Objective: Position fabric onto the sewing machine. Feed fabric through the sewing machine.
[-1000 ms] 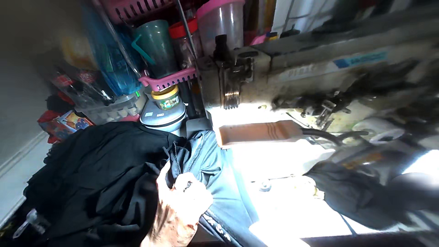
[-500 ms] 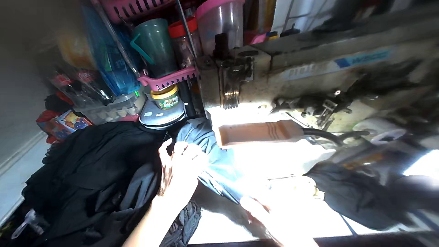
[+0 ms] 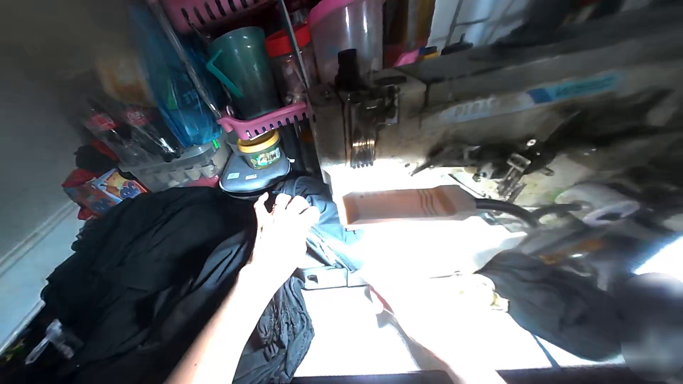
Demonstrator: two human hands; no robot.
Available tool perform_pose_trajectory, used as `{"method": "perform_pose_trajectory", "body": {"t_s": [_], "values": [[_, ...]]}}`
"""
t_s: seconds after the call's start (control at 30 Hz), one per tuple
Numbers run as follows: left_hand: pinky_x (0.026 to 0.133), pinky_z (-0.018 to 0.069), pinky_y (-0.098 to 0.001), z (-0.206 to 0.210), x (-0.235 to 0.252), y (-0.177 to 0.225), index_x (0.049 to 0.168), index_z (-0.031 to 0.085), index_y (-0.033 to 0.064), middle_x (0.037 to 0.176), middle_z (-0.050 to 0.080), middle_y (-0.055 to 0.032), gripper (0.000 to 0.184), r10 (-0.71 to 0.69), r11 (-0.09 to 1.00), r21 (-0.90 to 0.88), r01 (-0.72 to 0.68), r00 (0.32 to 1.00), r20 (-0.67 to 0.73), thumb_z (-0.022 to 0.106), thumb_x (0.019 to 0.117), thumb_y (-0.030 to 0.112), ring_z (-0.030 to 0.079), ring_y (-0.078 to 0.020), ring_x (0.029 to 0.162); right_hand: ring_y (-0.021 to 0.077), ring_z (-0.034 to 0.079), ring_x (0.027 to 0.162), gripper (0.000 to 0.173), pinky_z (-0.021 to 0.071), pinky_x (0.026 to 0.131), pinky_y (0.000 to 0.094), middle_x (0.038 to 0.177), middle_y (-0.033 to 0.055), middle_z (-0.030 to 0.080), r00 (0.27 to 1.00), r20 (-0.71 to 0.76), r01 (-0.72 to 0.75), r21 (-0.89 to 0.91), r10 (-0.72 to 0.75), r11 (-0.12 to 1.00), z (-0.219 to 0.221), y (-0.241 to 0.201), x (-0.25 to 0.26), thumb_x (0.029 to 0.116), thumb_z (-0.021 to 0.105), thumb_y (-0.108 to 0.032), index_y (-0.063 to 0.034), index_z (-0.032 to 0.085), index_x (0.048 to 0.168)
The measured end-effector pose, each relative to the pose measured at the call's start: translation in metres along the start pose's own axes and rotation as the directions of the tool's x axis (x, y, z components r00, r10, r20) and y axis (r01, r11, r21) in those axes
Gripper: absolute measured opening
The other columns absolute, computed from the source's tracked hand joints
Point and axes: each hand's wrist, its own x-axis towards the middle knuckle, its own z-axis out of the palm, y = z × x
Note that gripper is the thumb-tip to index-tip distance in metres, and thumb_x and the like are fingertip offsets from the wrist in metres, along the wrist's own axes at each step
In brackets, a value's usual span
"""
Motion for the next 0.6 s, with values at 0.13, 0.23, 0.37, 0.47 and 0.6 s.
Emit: {"method": "perform_pose_trajectory", "body": {"t_s": [0.13, 0.23, 0.37, 0.47, 0.6], "values": [[0.114, 0.0216, -0.0743, -0.033, 0.000, 0.013, 0.117, 0.073, 0.0234, 0.141, 0.061, -0.0037, 0.034, 0.098, 0.995, -0.055, -0.085, 0.948, 0.302, 0.070, 0.0861, 0.038, 0.042, -0.0351, 0.145, 0.0013, 0.058, 0.070, 0.026, 0.0512, 0.069, 0.0201, 0.081, 0.0041, 0.065, 0.989, -0.144, -0.049, -0.038, 0.043, 0.998, 0.009, -0.006, -0.044, 0.0989, 0.052, -0.007, 0.0138, 0.064, 0.110], [0.110, 0.0352, -0.0652, -0.033, 0.008, 0.023, 0.109, 0.076, 0.0195, 0.137, 0.064, -0.0038, 0.028, 0.096, 0.994, -0.088, -0.069, 0.927, 0.363, 0.065, 0.0922, 0.039, 0.051, -0.0320, 0.137, -0.0053, 0.056, 0.066, 0.024, 0.0503, 0.065, 0.0135, 0.076, -0.0025, 0.062, 0.975, -0.211, -0.044, 0.110, 0.067, 0.993, 0.026, -0.011, -0.069, 0.1024, 0.045, -0.004, 0.0125, 0.061, 0.106], [0.095, 0.0514, -0.0554, -0.006, 0.044, 0.028, 0.117, 0.071, 0.0014, 0.129, 0.064, -0.0203, 0.026, -0.213, 0.966, -0.042, 0.255, 0.879, 0.427, 0.064, 0.0990, 0.019, 0.063, -0.0386, 0.116, 0.0082, 0.058, 0.072, 0.030, 0.0507, 0.070, 0.0238, 0.084, 0.0127, 0.066, 0.991, -0.110, -0.076, 0.018, 0.077, 0.997, 0.035, -0.007, -0.070, 0.1013, 0.048, -0.005, 0.0176, 0.063, 0.115], [0.077, 0.0574, -0.0548, 0.063, 0.066, 0.011, 0.115, 0.070, 0.0034, 0.112, 0.070, -0.0195, 0.028, -0.376, 0.925, 0.021, 0.380, 0.906, 0.192, 0.059, 0.0972, 0.022, 0.070, -0.0374, 0.095, 0.0008, 0.059, 0.089, 0.038, 0.0486, 0.083, 0.0168, 0.103, 0.0139, 0.067, 0.998, -0.051, -0.037, 0.062, 0.040, 0.997, 0.030, -0.009, -0.067, 0.1020, 0.049, -0.010, 0.0181, 0.057, 0.127], [0.084, 0.0552, -0.0602, 0.047, 0.079, -0.030, 0.105, 0.072, 0.0007, 0.115, 0.069, -0.0209, 0.026, -0.485, 0.851, -0.068, 0.521, 0.828, 0.280, 0.061, 0.0980, 0.023, 0.069, -0.0394, 0.103, 0.0168, 0.065, 0.099, 0.036, 0.0529, 0.090, 0.0296, 0.112, 0.0206, 0.067, 0.992, -0.124, 0.017, -0.138, -0.034, 0.990, 0.017, 0.002, -0.066, 0.1021, 0.048, -0.009, 0.0147, 0.059, 0.127]]}}
